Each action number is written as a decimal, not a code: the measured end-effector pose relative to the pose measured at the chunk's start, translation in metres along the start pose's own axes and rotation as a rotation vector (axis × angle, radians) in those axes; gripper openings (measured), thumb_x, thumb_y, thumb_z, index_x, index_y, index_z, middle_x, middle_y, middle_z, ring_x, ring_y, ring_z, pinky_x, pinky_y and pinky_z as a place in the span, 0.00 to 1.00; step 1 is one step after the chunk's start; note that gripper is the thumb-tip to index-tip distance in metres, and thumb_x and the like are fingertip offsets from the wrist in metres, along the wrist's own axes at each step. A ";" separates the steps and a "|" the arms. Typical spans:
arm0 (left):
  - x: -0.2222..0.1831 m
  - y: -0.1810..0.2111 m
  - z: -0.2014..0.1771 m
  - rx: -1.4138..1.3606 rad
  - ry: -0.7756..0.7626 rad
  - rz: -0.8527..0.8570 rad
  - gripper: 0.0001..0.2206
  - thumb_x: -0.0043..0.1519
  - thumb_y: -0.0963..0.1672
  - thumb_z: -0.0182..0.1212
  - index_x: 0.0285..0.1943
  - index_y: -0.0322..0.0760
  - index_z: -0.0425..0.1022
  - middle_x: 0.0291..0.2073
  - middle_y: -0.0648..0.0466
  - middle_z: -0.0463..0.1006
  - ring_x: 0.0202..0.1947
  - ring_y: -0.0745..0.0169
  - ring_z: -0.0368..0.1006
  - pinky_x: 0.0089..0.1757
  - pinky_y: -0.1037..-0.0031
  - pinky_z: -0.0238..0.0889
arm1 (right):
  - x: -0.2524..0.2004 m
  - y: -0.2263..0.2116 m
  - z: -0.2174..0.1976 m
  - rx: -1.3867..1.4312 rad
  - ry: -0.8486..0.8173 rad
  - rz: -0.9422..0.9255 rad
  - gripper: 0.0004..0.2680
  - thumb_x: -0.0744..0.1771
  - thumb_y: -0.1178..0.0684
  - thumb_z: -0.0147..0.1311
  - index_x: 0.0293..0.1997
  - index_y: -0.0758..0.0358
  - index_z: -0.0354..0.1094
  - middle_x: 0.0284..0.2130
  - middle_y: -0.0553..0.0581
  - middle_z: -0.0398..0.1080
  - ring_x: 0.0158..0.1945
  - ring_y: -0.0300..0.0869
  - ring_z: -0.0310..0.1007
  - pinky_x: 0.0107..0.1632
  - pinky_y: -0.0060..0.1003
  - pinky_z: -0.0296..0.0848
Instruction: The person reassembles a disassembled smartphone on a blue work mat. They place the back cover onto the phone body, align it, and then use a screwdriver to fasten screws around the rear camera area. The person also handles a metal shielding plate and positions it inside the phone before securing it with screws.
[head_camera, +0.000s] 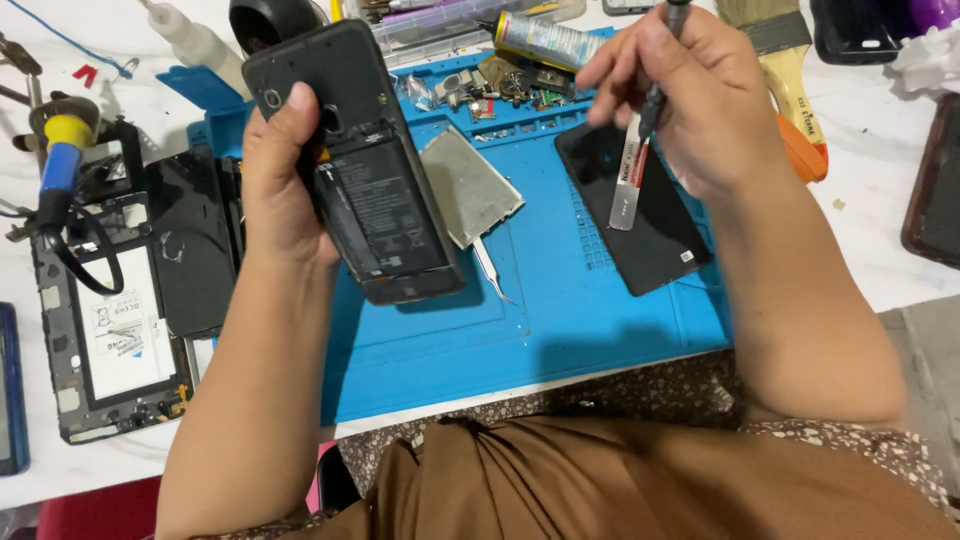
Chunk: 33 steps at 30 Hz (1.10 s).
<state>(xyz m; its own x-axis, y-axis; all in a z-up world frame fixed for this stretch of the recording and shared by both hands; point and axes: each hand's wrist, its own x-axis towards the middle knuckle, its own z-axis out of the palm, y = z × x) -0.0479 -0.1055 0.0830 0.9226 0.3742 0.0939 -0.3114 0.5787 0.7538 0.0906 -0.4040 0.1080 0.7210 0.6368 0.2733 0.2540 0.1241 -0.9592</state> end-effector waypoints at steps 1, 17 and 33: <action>-0.001 -0.005 0.003 -0.001 -0.003 0.002 0.15 0.61 0.46 0.69 0.52 0.33 0.77 0.39 0.46 0.83 0.36 0.50 0.81 0.38 0.60 0.78 | -0.001 -0.002 -0.003 -0.002 0.001 -0.003 0.12 0.76 0.47 0.39 0.42 0.63 0.62 0.47 0.64 0.73 0.37 0.41 0.76 0.41 0.26 0.69; -0.020 -0.013 0.045 -0.361 -0.213 -0.151 0.27 0.67 0.48 0.60 0.68 0.22 0.64 0.58 0.28 0.74 0.57 0.34 0.74 0.61 0.46 0.68 | -0.012 0.028 0.082 -1.156 -0.202 -0.067 0.09 0.65 0.47 0.57 0.34 0.58 0.61 0.33 0.57 0.66 0.41 0.58 0.68 0.30 0.56 0.63; -0.025 -0.017 0.049 -0.467 -0.264 -0.107 0.25 0.69 0.53 0.59 0.72 0.42 0.63 0.60 0.36 0.73 0.59 0.37 0.73 0.60 0.46 0.69 | -0.009 0.004 0.098 -1.054 -0.310 0.112 0.14 0.63 0.41 0.56 0.45 0.56 0.62 0.40 0.62 0.68 0.48 0.62 0.67 0.46 0.58 0.68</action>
<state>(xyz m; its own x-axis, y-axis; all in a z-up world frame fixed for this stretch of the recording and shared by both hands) -0.0545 -0.1607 0.0998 0.9619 0.1353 0.2377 -0.2248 0.8864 0.4047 0.0224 -0.3348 0.0948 0.6189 0.7853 0.0174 0.7258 -0.5632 -0.3950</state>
